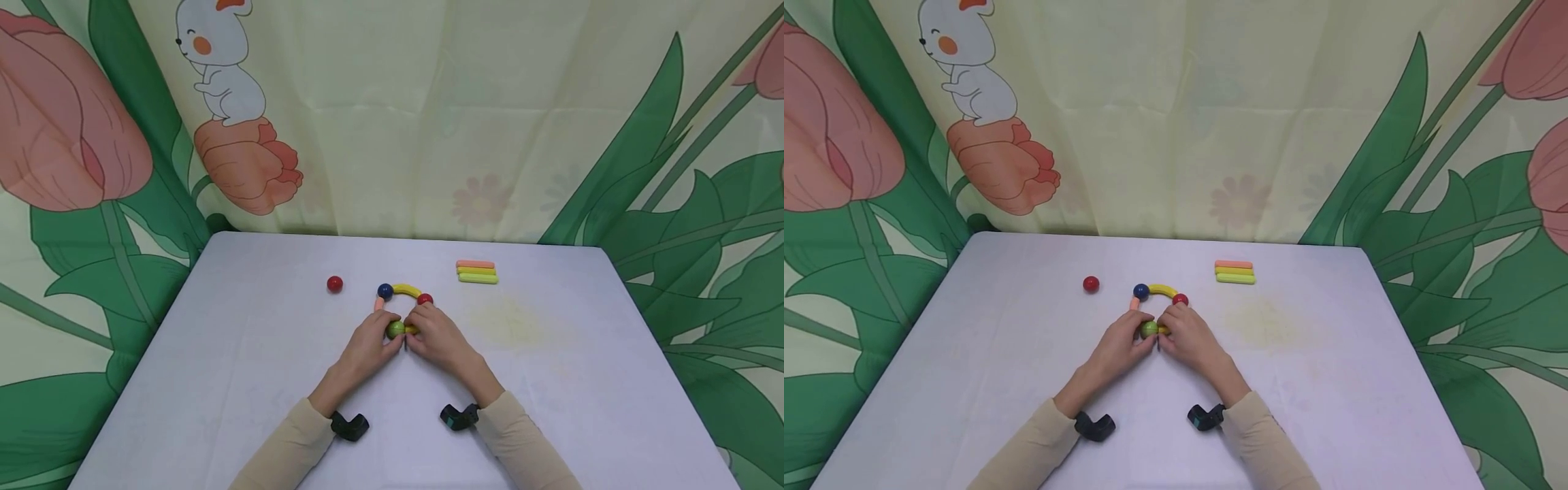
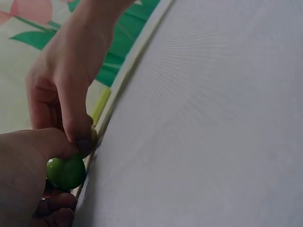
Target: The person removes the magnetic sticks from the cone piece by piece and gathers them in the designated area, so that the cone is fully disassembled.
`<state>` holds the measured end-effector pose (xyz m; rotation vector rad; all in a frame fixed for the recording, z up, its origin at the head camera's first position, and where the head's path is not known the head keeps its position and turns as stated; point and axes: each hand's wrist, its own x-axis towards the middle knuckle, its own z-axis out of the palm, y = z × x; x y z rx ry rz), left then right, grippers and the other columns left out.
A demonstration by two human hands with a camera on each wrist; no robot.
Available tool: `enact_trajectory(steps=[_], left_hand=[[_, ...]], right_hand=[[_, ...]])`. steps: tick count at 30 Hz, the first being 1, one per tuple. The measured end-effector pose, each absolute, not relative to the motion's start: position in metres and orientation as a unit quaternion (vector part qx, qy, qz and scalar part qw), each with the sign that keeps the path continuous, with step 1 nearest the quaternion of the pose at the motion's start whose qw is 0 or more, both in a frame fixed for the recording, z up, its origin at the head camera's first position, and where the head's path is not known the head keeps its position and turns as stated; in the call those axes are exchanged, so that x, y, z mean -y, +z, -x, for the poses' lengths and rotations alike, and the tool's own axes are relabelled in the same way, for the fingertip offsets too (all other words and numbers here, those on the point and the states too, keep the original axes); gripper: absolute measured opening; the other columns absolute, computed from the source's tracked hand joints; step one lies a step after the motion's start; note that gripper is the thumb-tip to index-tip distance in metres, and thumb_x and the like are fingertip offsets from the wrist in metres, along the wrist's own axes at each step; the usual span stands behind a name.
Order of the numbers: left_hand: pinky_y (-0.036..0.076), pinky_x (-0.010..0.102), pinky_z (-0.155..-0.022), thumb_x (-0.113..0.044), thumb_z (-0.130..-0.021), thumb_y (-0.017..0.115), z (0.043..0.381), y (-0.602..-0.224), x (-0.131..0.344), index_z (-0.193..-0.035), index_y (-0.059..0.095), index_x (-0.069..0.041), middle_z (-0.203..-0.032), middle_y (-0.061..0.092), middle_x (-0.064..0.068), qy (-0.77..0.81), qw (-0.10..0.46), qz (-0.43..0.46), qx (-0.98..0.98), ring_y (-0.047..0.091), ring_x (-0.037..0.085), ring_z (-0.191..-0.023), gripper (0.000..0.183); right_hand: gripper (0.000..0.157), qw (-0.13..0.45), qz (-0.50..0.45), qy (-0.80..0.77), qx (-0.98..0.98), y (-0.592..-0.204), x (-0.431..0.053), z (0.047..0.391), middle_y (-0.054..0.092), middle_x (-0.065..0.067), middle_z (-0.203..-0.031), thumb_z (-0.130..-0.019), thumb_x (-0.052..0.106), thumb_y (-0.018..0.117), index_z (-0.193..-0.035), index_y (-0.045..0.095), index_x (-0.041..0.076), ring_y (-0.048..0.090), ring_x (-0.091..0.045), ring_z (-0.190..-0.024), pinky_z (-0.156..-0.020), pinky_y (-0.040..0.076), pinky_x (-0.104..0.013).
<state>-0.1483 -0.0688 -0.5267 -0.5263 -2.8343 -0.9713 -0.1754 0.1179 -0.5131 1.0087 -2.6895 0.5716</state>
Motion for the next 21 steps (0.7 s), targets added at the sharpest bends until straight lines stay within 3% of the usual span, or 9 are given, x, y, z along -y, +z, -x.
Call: enact_trajectory(steps=[7,13,21], left_hand=[[0.055,0.032,-0.089,-0.028,-0.092,0.071,0.1483,-0.5308,0.0682,-0.121,0.065,-0.009,-0.118,0.067,0.004,-0.332,0.061,0.168,0.926,0.06,0.015,-0.102,0.035],[0.054,0.026,-0.081,-0.027,-0.091,0.072,0.1479,-0.5302,0.0682,-0.121,0.065,-0.01,-0.114,0.067,0.002,-0.336,0.057,0.165,0.925,0.057,0.011,-0.094,0.035],[0.054,0.026,-0.081,-0.028,-0.091,0.072,0.1482,-0.5296,0.0694,-0.122,0.065,-0.011,-0.114,0.067,0.002,-0.347,0.055,0.163,0.922,0.057,0.011,-0.093,0.036]], right_hand=[[0.013,0.101,-0.334,0.2,0.915,-0.5151,-0.1162,0.1735,0.066,0.001,-0.094,-0.085,0.018,0.074,-0.096,0.072,0.011,0.054,-0.014,-0.091,-0.084,0.052,-0.031],[0.014,0.084,-0.335,0.192,0.919,-0.5139,-0.1201,0.1741,0.067,0.002,-0.094,-0.086,0.022,0.075,-0.096,0.073,0.013,0.055,-0.014,-0.093,-0.086,0.053,-0.031],[0.012,0.102,-0.328,0.165,0.925,-0.5111,-0.1249,0.1763,0.068,0.005,-0.087,-0.087,0.029,0.075,-0.089,0.074,0.017,0.057,-0.012,-0.084,-0.075,0.05,-0.029]])
